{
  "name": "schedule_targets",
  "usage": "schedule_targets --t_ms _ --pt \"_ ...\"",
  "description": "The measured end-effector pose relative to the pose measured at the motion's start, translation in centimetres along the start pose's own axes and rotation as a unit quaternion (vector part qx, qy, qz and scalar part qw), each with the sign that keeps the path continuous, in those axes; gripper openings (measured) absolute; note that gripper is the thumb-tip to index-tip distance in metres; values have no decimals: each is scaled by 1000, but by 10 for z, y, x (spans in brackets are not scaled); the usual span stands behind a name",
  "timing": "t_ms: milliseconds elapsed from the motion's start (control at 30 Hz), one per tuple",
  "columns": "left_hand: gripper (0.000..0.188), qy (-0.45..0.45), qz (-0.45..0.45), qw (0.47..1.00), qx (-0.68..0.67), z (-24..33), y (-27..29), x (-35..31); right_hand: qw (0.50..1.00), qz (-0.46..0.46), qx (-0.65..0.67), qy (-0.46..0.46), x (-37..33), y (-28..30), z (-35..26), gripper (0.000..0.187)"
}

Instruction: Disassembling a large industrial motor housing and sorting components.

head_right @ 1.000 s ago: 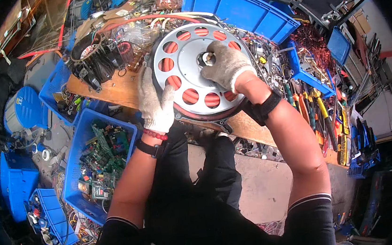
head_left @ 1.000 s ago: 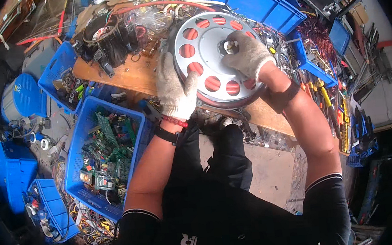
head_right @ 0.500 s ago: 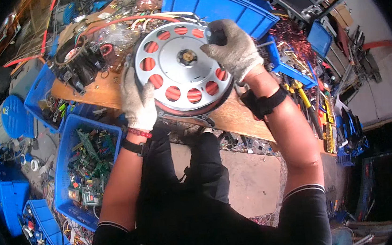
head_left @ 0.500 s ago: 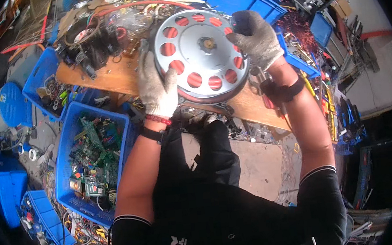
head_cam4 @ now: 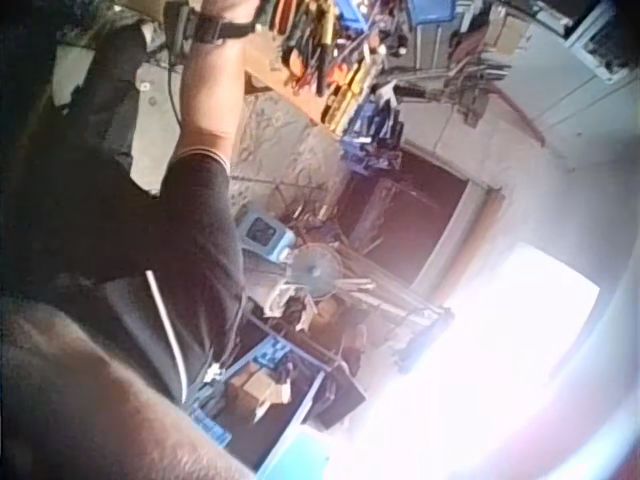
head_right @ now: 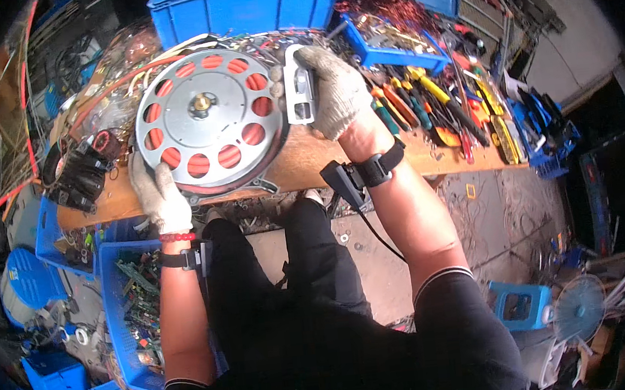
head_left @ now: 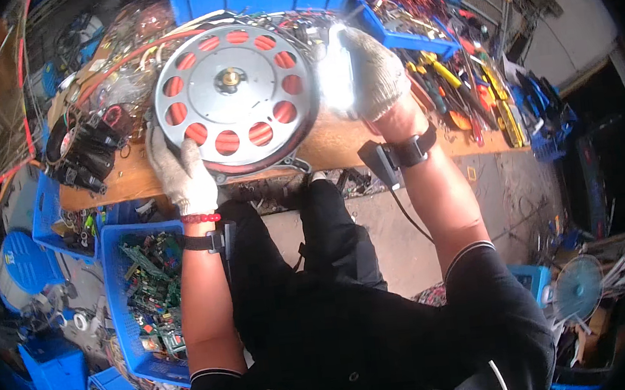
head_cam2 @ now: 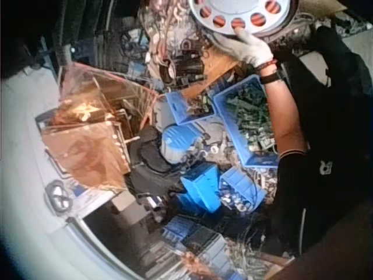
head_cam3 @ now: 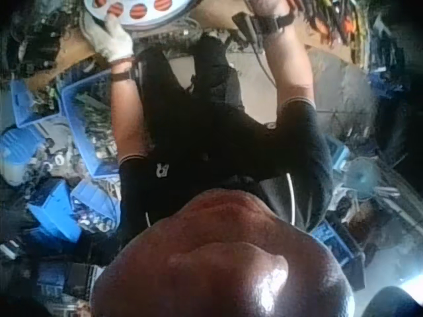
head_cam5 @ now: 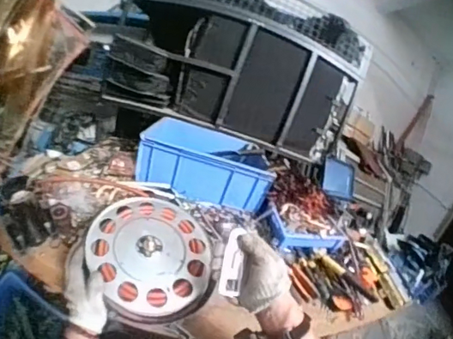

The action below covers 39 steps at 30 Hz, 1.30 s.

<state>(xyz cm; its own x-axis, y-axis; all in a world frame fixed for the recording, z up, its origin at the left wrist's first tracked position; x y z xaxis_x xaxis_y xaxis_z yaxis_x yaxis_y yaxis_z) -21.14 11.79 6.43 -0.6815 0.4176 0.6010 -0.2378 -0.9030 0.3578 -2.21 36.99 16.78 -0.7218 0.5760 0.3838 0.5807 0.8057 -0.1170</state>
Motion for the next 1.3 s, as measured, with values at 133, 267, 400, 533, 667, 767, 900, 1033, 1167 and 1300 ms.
schedule_targets --t_ms 133,267,400,533,667,767,900,1033,1167,1300 --pt "50 -13 -9 1000 3 3 -4 0 939 0 -336 68 -4 42 -10 22" --pt "48 -20 -8 1000 10 -1 -7 1 985 -13 -138 -104 -14 98 33 29" --pt "49 -4 4 1000 -16 -11 -4 -3 981 52 132 -132 -42 83 29 18" --pt "46 29 85 992 -88 -5 20 -16 985 84 100 -111 -79 87 24 20" --pt "32 -162 60 984 38 86 38 -39 978 90 174 -64 -114 72 34 24" --pt "36 -78 -155 978 -114 118 -3 -62 978 91 185 -43 -134 56 39 23" --pt "41 165 -377 815 -408 128 -74 -100 988 73 139 -5 -154 32 40 23" --pt "39 108 -392 863 -299 131 -81 -103 993 20 90 -79 -171 11 33 23" --pt "24 141 -378 882 -244 131 -80 -103 998 -30 -21 -43 -177 8 27 23" --pt "23 68 -391 903 -166 129 -81 -102 974 -32 64 -214 -185 4 41 22"
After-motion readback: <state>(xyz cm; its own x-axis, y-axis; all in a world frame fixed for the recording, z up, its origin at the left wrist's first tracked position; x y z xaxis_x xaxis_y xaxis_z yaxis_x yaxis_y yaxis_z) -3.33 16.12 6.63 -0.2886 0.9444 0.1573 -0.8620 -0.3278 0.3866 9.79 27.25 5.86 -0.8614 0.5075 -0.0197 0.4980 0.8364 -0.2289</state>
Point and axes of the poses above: each hand's wrist, its own x-axis towards the middle knuckle, its own y-axis out of the back of the hand, z = x × y, the point moved 8 cm from there along x, towards the middle knuckle, and after that the axes turned 9 degrees about -z, right-handed, at the moved point
